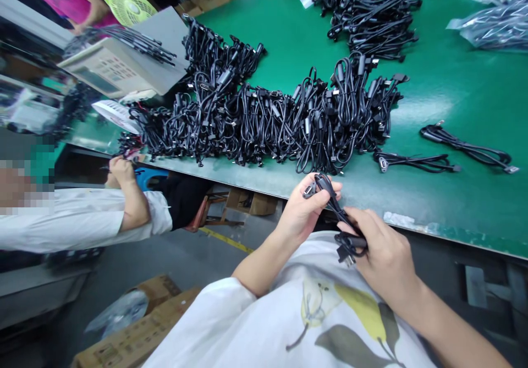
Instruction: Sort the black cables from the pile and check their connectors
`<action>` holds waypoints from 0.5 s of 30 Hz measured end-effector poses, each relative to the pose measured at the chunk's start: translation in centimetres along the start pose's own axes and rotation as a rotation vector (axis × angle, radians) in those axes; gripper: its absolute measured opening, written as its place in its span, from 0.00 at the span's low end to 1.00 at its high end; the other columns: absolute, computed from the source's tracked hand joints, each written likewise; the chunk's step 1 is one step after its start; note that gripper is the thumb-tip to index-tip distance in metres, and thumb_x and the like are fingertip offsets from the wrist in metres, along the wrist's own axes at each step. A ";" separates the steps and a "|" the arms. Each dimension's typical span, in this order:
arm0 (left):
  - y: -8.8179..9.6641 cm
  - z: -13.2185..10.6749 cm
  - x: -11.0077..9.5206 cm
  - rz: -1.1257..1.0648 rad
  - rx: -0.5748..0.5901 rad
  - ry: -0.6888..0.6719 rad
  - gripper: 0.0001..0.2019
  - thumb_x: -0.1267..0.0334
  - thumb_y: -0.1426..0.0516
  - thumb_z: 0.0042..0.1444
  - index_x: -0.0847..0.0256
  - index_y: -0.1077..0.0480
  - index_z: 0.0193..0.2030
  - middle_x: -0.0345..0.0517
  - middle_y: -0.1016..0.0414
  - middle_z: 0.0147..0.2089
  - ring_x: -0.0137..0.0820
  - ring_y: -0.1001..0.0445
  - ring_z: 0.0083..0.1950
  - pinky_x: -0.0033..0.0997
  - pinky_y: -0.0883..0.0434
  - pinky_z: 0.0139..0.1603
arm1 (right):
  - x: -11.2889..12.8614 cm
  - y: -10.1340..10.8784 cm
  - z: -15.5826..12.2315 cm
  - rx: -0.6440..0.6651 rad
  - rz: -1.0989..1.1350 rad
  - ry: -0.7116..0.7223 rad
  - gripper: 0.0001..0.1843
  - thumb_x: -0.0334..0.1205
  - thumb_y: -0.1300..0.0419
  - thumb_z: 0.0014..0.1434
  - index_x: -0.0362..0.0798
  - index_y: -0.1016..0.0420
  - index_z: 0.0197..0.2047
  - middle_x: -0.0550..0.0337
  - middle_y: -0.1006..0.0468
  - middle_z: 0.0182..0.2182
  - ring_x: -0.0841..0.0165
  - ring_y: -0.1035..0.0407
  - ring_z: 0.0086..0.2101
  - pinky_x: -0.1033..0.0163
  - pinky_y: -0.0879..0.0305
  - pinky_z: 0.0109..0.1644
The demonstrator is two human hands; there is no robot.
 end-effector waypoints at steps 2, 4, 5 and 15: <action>-0.2 -0.1 -0.2 0.032 0.028 -0.028 0.23 0.53 0.26 0.48 0.59 0.28 0.45 0.48 0.15 0.46 0.38 0.18 0.52 0.41 0.28 0.62 | -0.6 -0.4 0.1 0.035 0.064 -0.041 0.16 0.34 0.39 0.69 0.53 0.29 0.59 0.58 0.18 0.41 0.64 0.20 0.36 0.61 0.26 0.41; -0.5 -0.2 -0.4 0.045 0.067 -0.040 0.22 0.54 0.27 0.50 0.59 0.28 0.46 0.49 0.15 0.47 0.40 0.17 0.54 0.42 0.27 0.62 | -1.4 -0.9 0.2 0.077 0.156 -0.102 0.14 0.36 0.38 0.68 0.54 0.26 0.56 0.58 0.17 0.41 0.63 0.20 0.37 0.61 0.26 0.40; -0.7 -0.3 -0.4 0.051 0.083 -0.039 0.21 0.54 0.28 0.52 0.59 0.28 0.47 0.50 0.15 0.47 0.41 0.17 0.54 0.42 0.26 0.61 | -1.9 -1.2 0.3 0.095 0.214 -0.154 0.12 0.39 0.37 0.68 0.54 0.24 0.54 0.57 0.17 0.41 0.62 0.21 0.37 0.60 0.26 0.40; -1.0 0.5 0.8 0.090 0.174 0.021 0.24 0.47 0.32 0.57 0.58 0.27 0.54 0.52 0.18 0.55 0.37 0.20 0.51 0.37 0.26 0.56 | -5.2 -5.4 1.0 0.271 1.236 -0.945 0.24 0.59 0.23 0.47 0.49 0.17 0.37 0.58 0.23 0.31 0.70 0.32 0.27 0.69 0.38 0.24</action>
Point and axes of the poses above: each hand's wrist, its own z-axis towards the middle knuckle, its own y-axis out of the back of the hand, x = y × z, the point moved 8 cm from there along z, towards the middle knuckle
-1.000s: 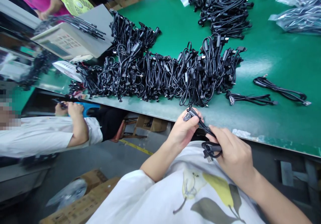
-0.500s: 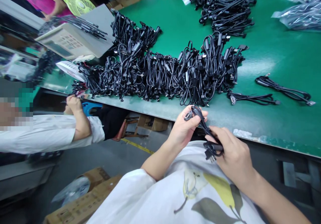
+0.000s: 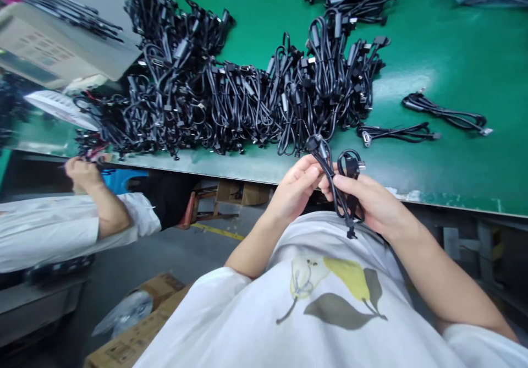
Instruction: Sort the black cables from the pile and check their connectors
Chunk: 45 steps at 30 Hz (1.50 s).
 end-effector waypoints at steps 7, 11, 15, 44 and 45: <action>0.5 -1.7 0.6 0.124 0.021 0.019 0.23 0.49 0.29 0.54 0.59 0.27 0.49 0.44 0.22 0.43 0.28 0.23 0.44 0.29 0.27 0.51 | 3.4 0.5 -0.3 -0.096 -0.075 0.249 0.17 0.50 0.24 0.50 0.48 0.19 0.36 0.63 0.27 0.26 0.72 0.36 0.25 0.69 0.42 0.23; 0.0 -3.0 2.2 0.120 0.085 0.196 0.22 0.53 0.27 0.51 0.62 0.27 0.46 0.44 0.20 0.38 0.28 0.21 0.38 0.31 0.25 0.47 | 5.1 1.2 -1.0 -0.168 -0.197 0.397 0.13 0.46 0.26 0.56 0.48 0.23 0.35 0.67 0.29 0.25 0.75 0.39 0.23 0.69 0.42 0.23; -0.1 -3.1 2.9 0.096 0.077 0.231 0.19 0.53 0.29 0.54 0.64 0.26 0.45 0.45 0.18 0.34 0.29 0.19 0.34 0.30 0.24 0.42 | 5.7 1.3 -1.3 -0.185 -0.251 0.445 0.15 0.45 0.26 0.56 0.47 0.26 0.33 0.68 0.31 0.24 0.75 0.40 0.22 0.69 0.43 0.22; -0.9 -2.2 3.8 0.782 0.206 0.116 0.13 0.54 0.46 0.71 0.59 0.25 0.51 0.46 0.17 0.41 0.32 0.20 0.44 0.31 0.29 0.49 | 15.6 16.9 -7.3 -1.074 -1.360 0.578 0.12 0.47 0.34 0.64 0.47 0.19 0.42 0.48 0.20 0.47 0.62 0.30 0.40 0.58 0.45 0.40; -1.1 -2.2 3.9 0.785 0.216 0.118 0.13 0.54 0.45 0.71 0.59 0.25 0.51 0.46 0.17 0.42 0.32 0.20 0.44 0.31 0.29 0.49 | 16.3 17.5 -6.4 -1.041 -1.470 0.538 0.11 0.46 0.35 0.65 0.47 0.20 0.43 0.47 0.21 0.52 0.61 0.31 0.43 0.58 0.47 0.39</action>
Point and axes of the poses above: each hand's wrist, its own z-axis towards the middle knuckle, its own y-axis out of the back of the hand, x = y × z, the point moved 8 cm from there along z, towards the middle knuckle
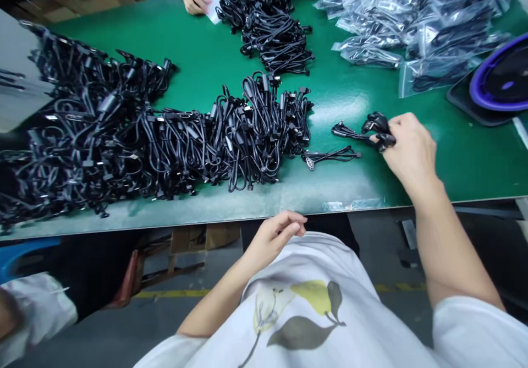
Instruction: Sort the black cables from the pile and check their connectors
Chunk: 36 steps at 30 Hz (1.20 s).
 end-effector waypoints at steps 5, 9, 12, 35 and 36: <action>-0.4 0.0 -0.6 -0.045 -0.018 0.000 0.13 0.54 0.44 0.69 0.59 0.24 0.50 0.47 0.17 0.42 0.33 0.20 0.44 0.32 0.29 0.50 | -0.9 -2.1 2.2 0.117 -0.034 0.003 0.08 0.42 0.35 0.64 0.47 0.22 0.35 0.48 0.20 0.39 0.63 0.33 0.36 0.57 0.55 0.35; 0.4 0.5 -0.8 -0.299 -0.127 0.026 0.13 0.54 0.39 0.65 0.61 0.24 0.50 0.47 0.19 0.42 0.31 0.22 0.42 0.31 0.28 0.48 | -0.4 -0.9 -1.2 0.036 0.087 -0.083 0.09 0.43 0.35 0.65 0.46 0.20 0.42 0.47 0.18 0.39 0.60 0.28 0.37 0.58 0.45 0.37; 1.1 1.3 -1.7 -0.532 -0.240 -0.029 0.19 0.54 0.30 0.55 0.60 0.26 0.49 0.46 0.21 0.44 0.27 0.25 0.38 0.28 0.28 0.44 | 1.7 -1.4 -5.6 0.167 0.516 -0.139 0.13 0.48 0.31 0.62 0.52 0.17 0.46 0.53 0.16 0.41 0.57 0.23 0.40 0.58 0.35 0.42; 4.2 0.4 -2.0 -0.829 -0.369 -0.101 0.18 0.52 0.29 0.51 0.60 0.23 0.43 0.43 0.22 0.42 0.27 0.28 0.40 0.28 0.29 0.48 | 11.1 -5.7 -13.0 0.613 0.749 -0.040 0.09 0.54 0.30 0.55 0.62 0.18 0.36 0.59 0.16 0.33 0.49 0.20 0.34 0.48 0.22 0.41; 4.2 0.4 -1.9 -0.834 -0.362 -0.106 0.18 0.53 0.29 0.52 0.61 0.23 0.44 0.43 0.22 0.43 0.27 0.28 0.41 0.27 0.29 0.48 | 11.1 -5.7 -13.1 0.612 0.754 -0.049 0.09 0.54 0.30 0.55 0.62 0.17 0.36 0.59 0.15 0.34 0.49 0.20 0.35 0.48 0.22 0.41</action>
Point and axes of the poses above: each hand's wrist, its own z-axis towards the middle knuckle, its own y-axis out of the back of the hand, x = y × z, the point moved 8 cm from there along z, towards the middle knuckle
